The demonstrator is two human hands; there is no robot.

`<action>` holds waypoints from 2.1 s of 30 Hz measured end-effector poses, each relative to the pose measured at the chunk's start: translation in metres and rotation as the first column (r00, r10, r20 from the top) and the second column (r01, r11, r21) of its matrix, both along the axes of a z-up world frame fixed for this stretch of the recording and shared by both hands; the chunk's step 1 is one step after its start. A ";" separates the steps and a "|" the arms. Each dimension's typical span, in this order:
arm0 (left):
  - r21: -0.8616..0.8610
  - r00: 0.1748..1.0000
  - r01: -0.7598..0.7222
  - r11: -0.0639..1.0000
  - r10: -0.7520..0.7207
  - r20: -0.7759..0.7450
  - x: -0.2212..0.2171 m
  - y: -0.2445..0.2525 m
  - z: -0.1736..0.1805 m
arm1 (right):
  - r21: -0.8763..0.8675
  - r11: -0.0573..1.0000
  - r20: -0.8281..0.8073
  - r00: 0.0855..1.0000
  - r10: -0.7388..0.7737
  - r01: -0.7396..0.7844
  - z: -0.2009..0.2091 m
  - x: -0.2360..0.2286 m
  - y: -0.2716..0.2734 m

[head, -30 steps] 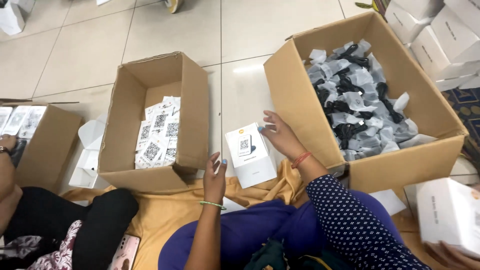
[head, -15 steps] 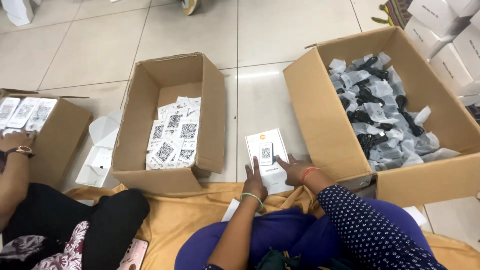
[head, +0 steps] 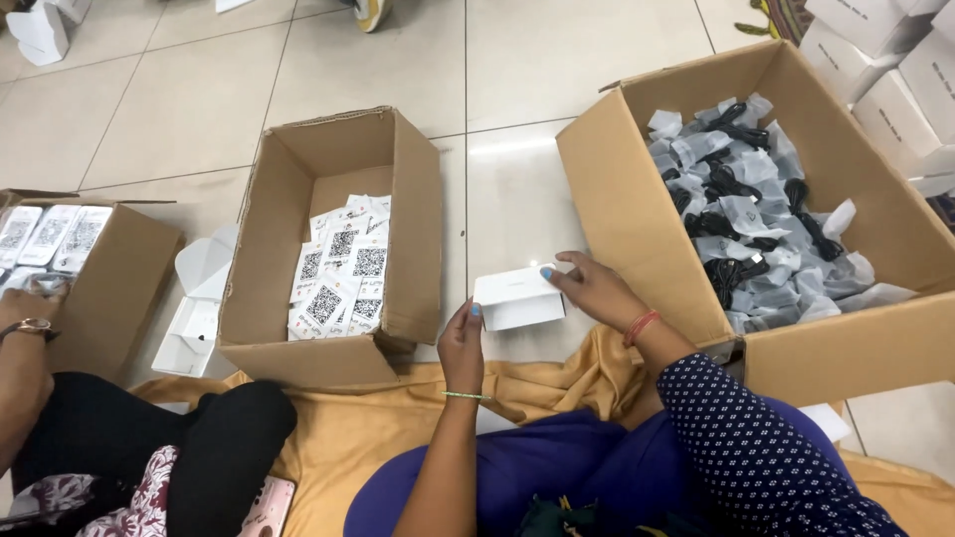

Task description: The person packs electronic chargers and cables into individual boxes and applies product labels.

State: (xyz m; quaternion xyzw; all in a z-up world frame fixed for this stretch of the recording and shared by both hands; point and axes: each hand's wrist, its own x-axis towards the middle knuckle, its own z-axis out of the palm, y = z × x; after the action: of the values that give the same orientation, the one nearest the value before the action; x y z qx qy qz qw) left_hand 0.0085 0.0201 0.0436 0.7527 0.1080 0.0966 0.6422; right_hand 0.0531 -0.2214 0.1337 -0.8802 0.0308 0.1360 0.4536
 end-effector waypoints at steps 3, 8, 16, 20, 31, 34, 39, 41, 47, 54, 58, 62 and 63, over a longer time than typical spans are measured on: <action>-0.114 0.999 0.040 0.993 -0.035 0.041 -0.003 -0.001 -0.001 | 0.233 0.973 -0.026 1.000 0.010 -0.004 -0.018 0.004 -0.004; 0.008 0.997 -0.058 0.998 0.058 0.043 -0.003 -0.006 0.017 | 0.303 0.952 -0.122 0.990 0.072 -0.032 -0.038 0.013 -0.007; 0.177 0.988 -0.138 0.974 0.147 -0.037 0.002 -0.001 0.013 | 0.518 0.850 -0.119 0.976 0.184 -0.097 -0.052 0.017 -0.016; 0.179 0.991 -0.125 0.976 0.130 -0.016 0.000 -0.003 0.022 | 0.470 0.882 -0.157 0.986 0.061 0.020 -0.044 0.017 -0.013; 0.206 0.994 -0.099 0.974 0.107 -0.028 -0.003 -0.003 0.032 | 0.234 0.972 -0.120 0.991 0.060 -0.030 -0.018 0.013 -0.008; 0.250 0.991 -0.100 0.963 0.117 -0.057 -0.002 -0.002 0.027 | 0.272 0.962 -0.123 0.990 0.072 -0.037 -0.022 0.014 -0.010; 0.224 0.993 -0.106 0.969 0.113 -0.021 -0.003 -0.001 0.024 | 0.279 0.959 -0.115 0.989 0.096 -0.061 -0.018 0.013 -0.010; 0.230 0.993 -0.098 0.968 0.110 -0.039 -0.004 -0.002 0.031 | 0.270 0.961 -0.114 0.989 0.098 -0.065 -0.018 0.013 -0.010; 0.231 0.995 -0.067 0.971 0.084 -0.063 -0.002 0.000 0.032 | 0.283 0.955 -0.109 0.987 0.121 -0.086 -0.022 0.015 -0.014; 0.254 0.999 0.018 0.967 -0.025 0.024 0.005 0.015 -0.019 | 0.066 0.953 -0.043 0.954 0.298 -0.295 -0.031 0.013 -0.019; -0.013 0.992 0.128 0.992 -0.128 -0.021 0.015 0.025 -0.040 | 0.041 0.953 -0.114 0.946 0.304 -0.301 -0.015 0.008 -0.015; -0.411 0.974 -0.002 0.912 -0.092 -0.209 0.017 0.018 -0.020 | 0.236 0.969 -0.359 0.921 0.154 -0.070 -0.011 0.009 -0.009; -0.348 0.967 -0.047 0.936 -0.045 -0.251 0.015 0.014 -0.012 | 0.237 0.969 -0.349 0.924 0.158 -0.076 -0.019 0.011 -0.010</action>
State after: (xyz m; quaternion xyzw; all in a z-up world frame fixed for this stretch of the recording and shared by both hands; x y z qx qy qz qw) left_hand 0.0239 0.0343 0.0317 0.6321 0.2056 -0.0213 0.7468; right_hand 0.0638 -0.2310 0.1146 -0.7845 0.0466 0.3265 0.5252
